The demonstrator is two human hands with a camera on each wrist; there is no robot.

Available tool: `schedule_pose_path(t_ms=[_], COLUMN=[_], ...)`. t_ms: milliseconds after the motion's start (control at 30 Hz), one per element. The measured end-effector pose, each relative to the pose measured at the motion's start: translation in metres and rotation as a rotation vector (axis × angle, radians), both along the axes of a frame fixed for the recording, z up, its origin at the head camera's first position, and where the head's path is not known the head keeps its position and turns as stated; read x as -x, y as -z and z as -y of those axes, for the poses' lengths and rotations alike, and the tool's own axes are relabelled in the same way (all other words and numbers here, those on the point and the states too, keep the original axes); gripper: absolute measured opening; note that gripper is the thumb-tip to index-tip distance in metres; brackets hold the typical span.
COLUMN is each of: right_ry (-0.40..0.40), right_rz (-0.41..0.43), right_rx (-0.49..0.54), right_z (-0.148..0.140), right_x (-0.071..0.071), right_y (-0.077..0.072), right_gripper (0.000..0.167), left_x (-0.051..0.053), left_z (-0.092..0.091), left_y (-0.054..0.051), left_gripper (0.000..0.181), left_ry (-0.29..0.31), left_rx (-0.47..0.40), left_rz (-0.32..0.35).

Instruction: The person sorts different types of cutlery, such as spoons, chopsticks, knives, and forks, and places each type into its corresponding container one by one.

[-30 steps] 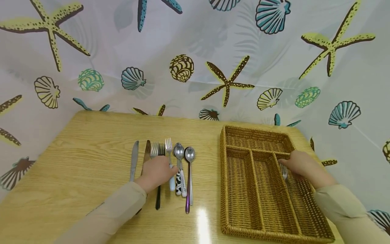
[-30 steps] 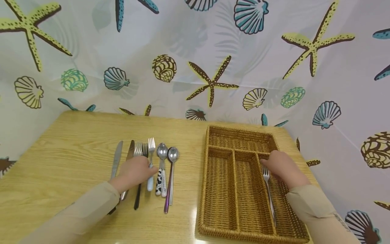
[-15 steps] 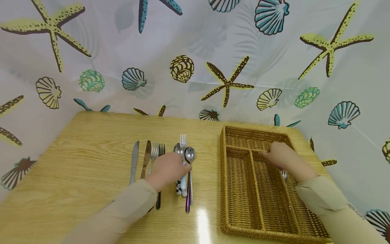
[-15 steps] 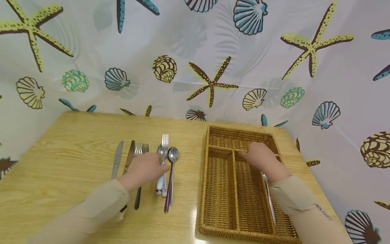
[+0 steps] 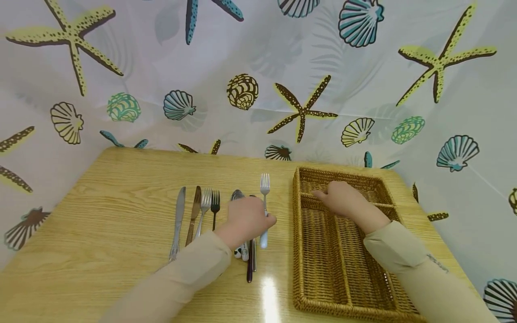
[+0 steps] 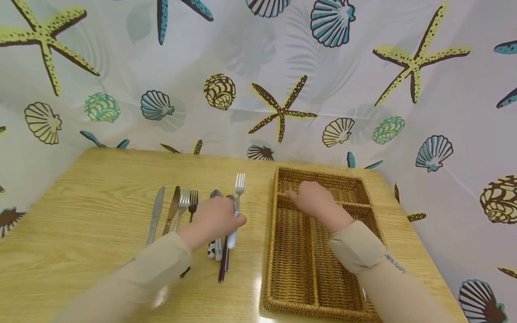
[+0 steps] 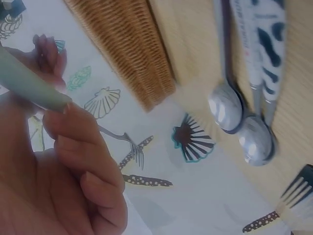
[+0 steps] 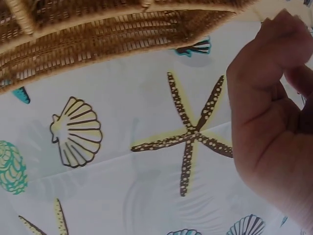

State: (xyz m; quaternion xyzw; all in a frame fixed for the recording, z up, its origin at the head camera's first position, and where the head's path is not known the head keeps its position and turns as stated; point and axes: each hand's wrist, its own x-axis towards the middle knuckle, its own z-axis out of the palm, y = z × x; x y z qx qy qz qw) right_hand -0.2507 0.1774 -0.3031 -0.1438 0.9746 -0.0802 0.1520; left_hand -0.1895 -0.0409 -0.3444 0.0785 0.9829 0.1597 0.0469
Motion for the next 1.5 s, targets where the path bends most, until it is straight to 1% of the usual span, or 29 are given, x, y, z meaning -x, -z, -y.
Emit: schedule_pose_path(t_ms=[133, 367, 533, 633, 733, 867, 1000, 1167, 1333, 1400, 1500], right_ry=[-0.002, 0.003, 0.012, 0.006, -0.011, -0.024, -0.020, -0.012, -0.029, -0.030, -0.034], right_rz=[0.014, 0.083, 0.137, 0.178, 0.209, 0.255, 0.281, 0.317, 0.337, 0.337, 0.338], right_rx=[0.029, 0.112, 0.178, 0.220, 0.257, 0.293, 0.305, 0.342, 0.318, 0.306, 0.305], right_z=[0.015, 0.036, 0.043, 0.044, 0.045, 0.049, 0.052, 0.051, 0.049, 0.049, 0.045], right_x=[-0.001, -0.002, 0.000, 0.001, 0.000, -0.002, -0.004, -0.003, 0.000, 0.000, 0.000], right_y=[0.001, 0.006, 0.015, 0.020, 0.022, 0.021, 0.020, 0.020, 0.021, 0.021, 0.020], right_gripper=[0.054, 0.058, 0.056, 0.052, 0.045, 0.043, 0.046, 0.047, 0.049, 0.048, 0.043], left_x=[0.000, 0.000, 0.001, 0.000, -0.001, -0.002, -0.003, -0.005, -0.006, -0.007, -0.009], left_z=[-0.010, -0.027, -0.037, -0.042, -0.044, -0.048, -0.052, -0.055, -0.055, -0.055, -0.053], left_y=[-0.005, -0.011, -0.013, -0.012, -0.010, -0.007, -0.004, -0.001, 0.006, 0.008, 0.010], left_gripper=[0.044, 0.044, 0.042, 0.043, 0.045, 0.044, 0.040, 0.042, 0.043, 0.044, 0.049], left_ry=[0.025, 0.032, 0.037, 0.053, 0.073, 0.092, 0.090, 0.072, 0.079, 0.094, 0.124], left_rx=[0.020, 0.061, 0.109, 0.137, 0.147, 0.142, 0.153, 0.164, 0.144, 0.144, 0.139], left_rz=[0.008, 0.010, 0.023, 0.020, -0.005, -0.053, -0.114, -0.160, -0.205, -0.211, -0.173])
